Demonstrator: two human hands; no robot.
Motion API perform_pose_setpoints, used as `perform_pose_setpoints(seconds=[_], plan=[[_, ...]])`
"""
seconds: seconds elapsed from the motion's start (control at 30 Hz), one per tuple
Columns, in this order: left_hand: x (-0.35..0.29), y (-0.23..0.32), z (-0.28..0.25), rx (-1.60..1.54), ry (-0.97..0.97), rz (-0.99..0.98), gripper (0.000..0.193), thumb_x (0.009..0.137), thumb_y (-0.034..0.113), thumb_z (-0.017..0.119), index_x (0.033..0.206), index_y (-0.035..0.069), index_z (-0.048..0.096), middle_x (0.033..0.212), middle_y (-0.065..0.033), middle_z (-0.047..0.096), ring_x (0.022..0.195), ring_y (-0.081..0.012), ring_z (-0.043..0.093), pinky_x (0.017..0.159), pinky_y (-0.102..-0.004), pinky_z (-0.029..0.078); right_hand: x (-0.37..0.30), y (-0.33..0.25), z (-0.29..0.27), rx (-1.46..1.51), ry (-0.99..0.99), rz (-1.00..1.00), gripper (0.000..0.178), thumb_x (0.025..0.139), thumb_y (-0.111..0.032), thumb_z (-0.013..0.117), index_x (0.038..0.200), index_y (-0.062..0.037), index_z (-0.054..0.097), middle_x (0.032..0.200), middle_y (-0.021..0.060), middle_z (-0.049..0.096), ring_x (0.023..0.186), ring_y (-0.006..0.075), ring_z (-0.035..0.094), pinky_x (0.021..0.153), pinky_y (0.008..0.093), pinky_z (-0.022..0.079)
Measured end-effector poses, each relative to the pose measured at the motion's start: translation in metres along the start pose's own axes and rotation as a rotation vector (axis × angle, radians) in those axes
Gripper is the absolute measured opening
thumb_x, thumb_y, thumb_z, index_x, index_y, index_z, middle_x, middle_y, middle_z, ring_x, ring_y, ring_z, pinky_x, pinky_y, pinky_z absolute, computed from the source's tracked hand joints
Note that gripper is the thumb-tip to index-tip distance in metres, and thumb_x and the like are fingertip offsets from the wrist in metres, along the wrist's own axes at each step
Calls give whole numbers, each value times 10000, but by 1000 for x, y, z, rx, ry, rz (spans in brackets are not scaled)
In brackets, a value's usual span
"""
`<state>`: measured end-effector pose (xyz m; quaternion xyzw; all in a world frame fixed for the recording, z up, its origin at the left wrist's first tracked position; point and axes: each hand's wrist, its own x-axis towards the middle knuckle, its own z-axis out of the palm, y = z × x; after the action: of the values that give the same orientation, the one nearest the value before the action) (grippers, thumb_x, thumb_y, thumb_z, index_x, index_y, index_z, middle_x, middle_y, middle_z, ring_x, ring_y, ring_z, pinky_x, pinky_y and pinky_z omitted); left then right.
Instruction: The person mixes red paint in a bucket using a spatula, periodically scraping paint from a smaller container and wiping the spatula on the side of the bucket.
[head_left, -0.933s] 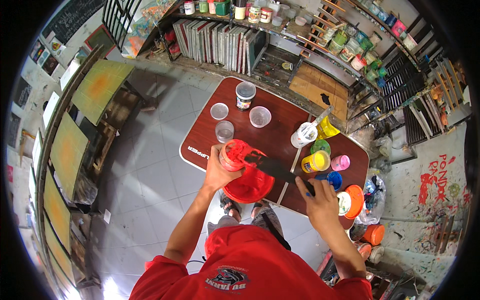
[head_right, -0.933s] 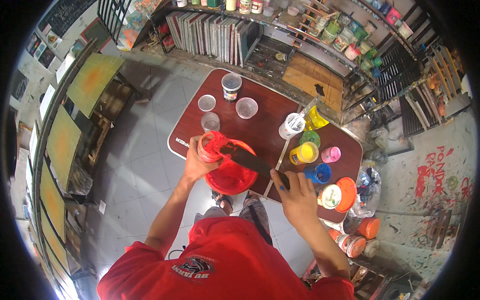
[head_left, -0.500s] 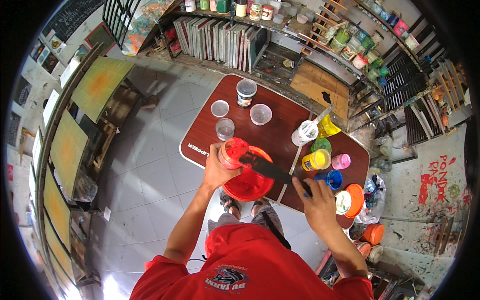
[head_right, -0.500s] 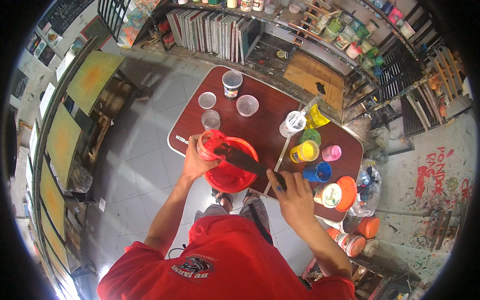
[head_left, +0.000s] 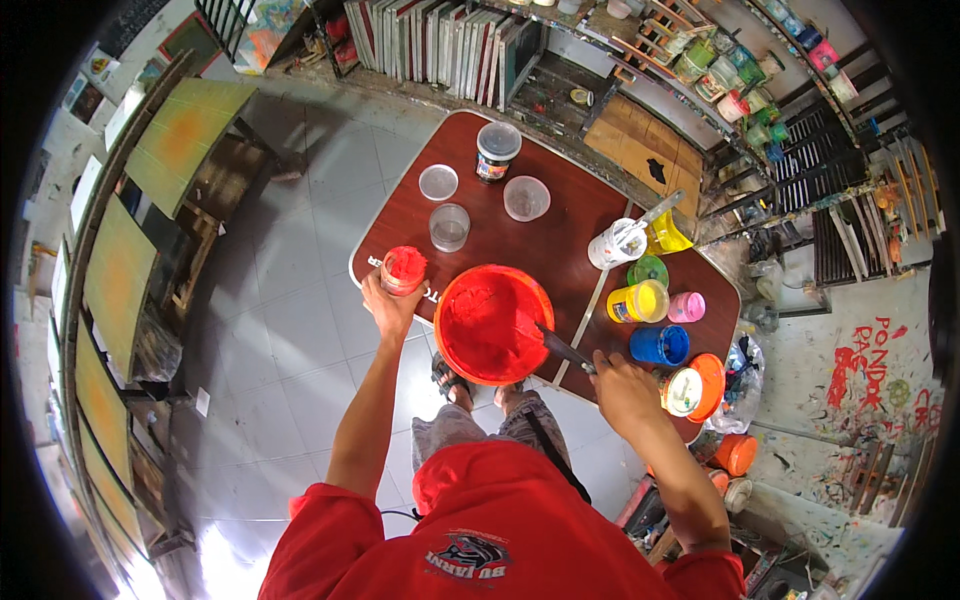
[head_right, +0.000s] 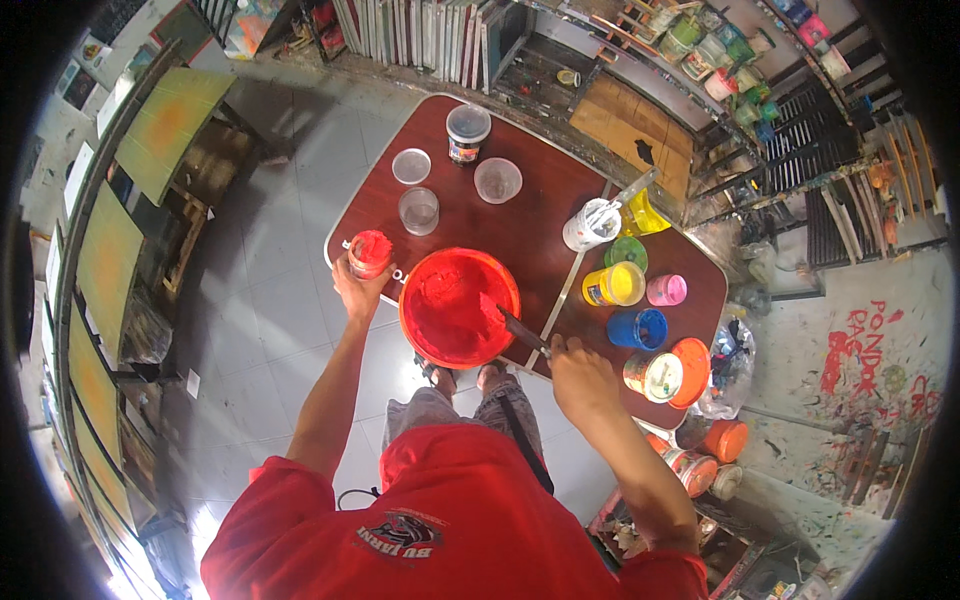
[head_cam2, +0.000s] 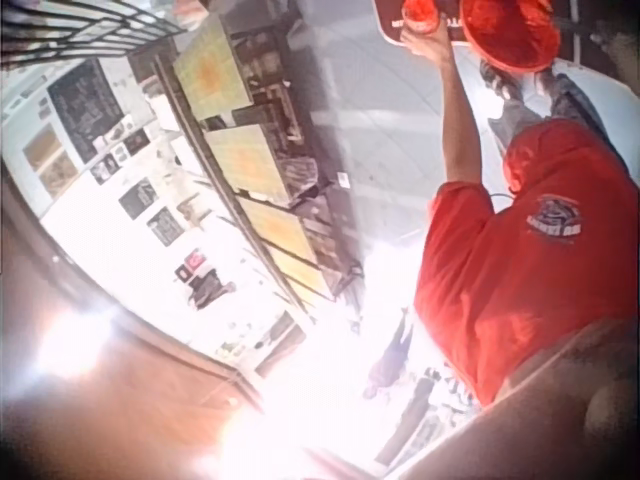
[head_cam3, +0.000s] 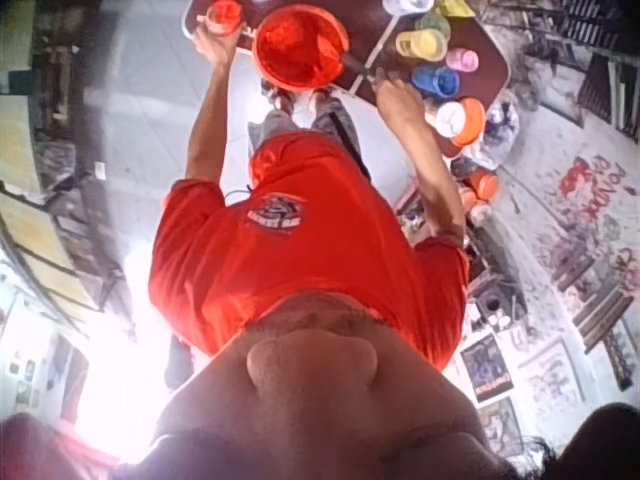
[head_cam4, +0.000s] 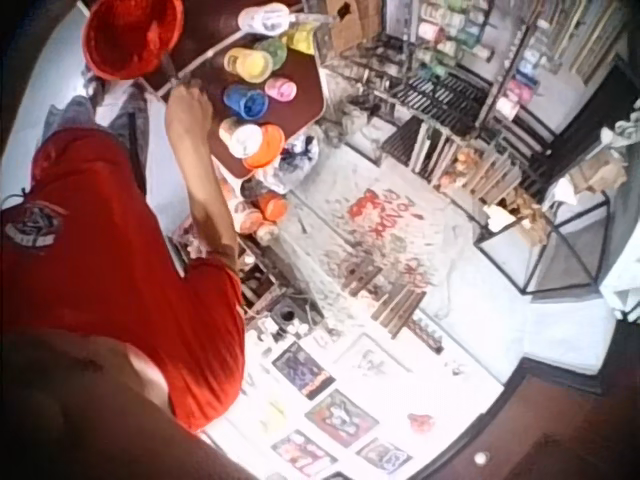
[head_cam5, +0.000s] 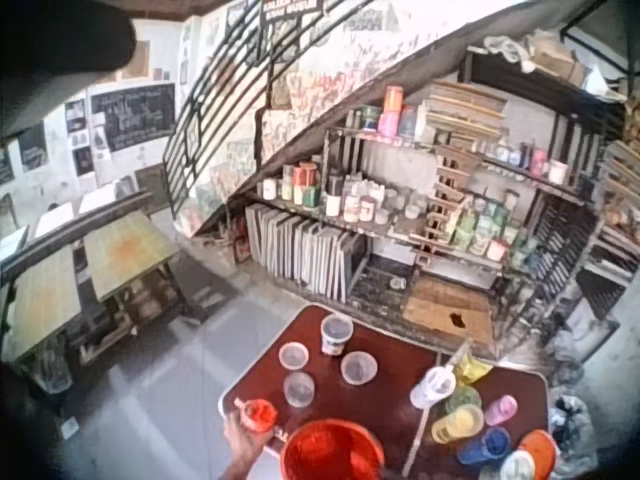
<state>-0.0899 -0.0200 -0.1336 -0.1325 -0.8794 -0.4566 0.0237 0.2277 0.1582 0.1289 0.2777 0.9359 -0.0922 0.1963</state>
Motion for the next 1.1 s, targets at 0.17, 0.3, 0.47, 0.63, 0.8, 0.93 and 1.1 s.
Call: perform_pose_setpoints(seconds=[0.17, 0.3, 0.47, 0.63, 0.8, 0.93, 1.1], plan=[[-29, -17, 34, -141, 50, -41, 863, 578, 334, 994, 1256, 46, 545, 1208, -141, 569, 1174, -346, 530, 1011, -472, 450, 52, -14, -15, -65, -229, -76, 268, 969, -162, 563, 1154, -4, 675, 1083, 220, 723, 1015, 384, 712, 854, 505, 569], [-46, -29, 54, -123, 118, 0, 841, 605, 299, 981, 1269, 54, 525, 1222, -147, 548, 1174, -353, 514, 987, -487, 449, 94, -27, -25, -177, -411, -125, 214, 942, -159, 598, 1005, -37, 762, 1042, 200, 751, 1052, 362, 719, 889, 486, 567], [-58, -37, 55, -96, 131, 1, 969, 662, 259, 940, 1443, 19, 418, 1304, -183, 493, 1241, -380, 487, 1026, -487, 453, 128, -57, -40, -359, -566, -153, 245, 938, -207, 615, 1075, -82, 775, 1104, 146, 757, 1066, 302, 725, 883, 440, 571], [-109, -48, 35, -170, -104, -50, 1106, 748, 229, 887, 1583, -9, 203, 1439, -253, 398, 1294, -400, 469, 1029, -477, 474, 152, -57, -41, -424, -559, -223, 252, 941, -196, 601, 1080, -72, 771, 1162, 141, 744, 1094, 294, 716, 903, 437, 564], [-158, -31, 14, -150, -432, 183, 1247, 686, 315, 924, 1599, 14, 130, 1554, -273, 286, 1429, -462, 335, 1155, -536, 358, 164, -63, -53, -391, -623, -221, 222, 888, -155, 638, 1019, -42, 778, 1091, 183, 752, 1036, 328, 727, 885, 453, 575], [-139, 21, 0, -102, -602, 259, 1305, 621, 496, 927, 1602, 69, 180, 1567, -192, 333, 1473, -382, 302, 1216, -488, 280, 170, -69, -57, -425, -608, -274, 218, 856, -142, 648, 984, -19, 775, 1056, 182, 758, 993, 342, 738, 839, 447, 590], [-143, -1, 24, 13, -578, 329, 1295, 593, 556, 927, 1589, 90, 245, 1580, -144, 373, 1474, -322, 338, 1241, -465, 249, 166, -84, -31, -405, -597, -290, 246, 870, -251, 740, 945, -18, 772, 1002, 203, 750, 965, 364, 730, 832, 470, 576]])
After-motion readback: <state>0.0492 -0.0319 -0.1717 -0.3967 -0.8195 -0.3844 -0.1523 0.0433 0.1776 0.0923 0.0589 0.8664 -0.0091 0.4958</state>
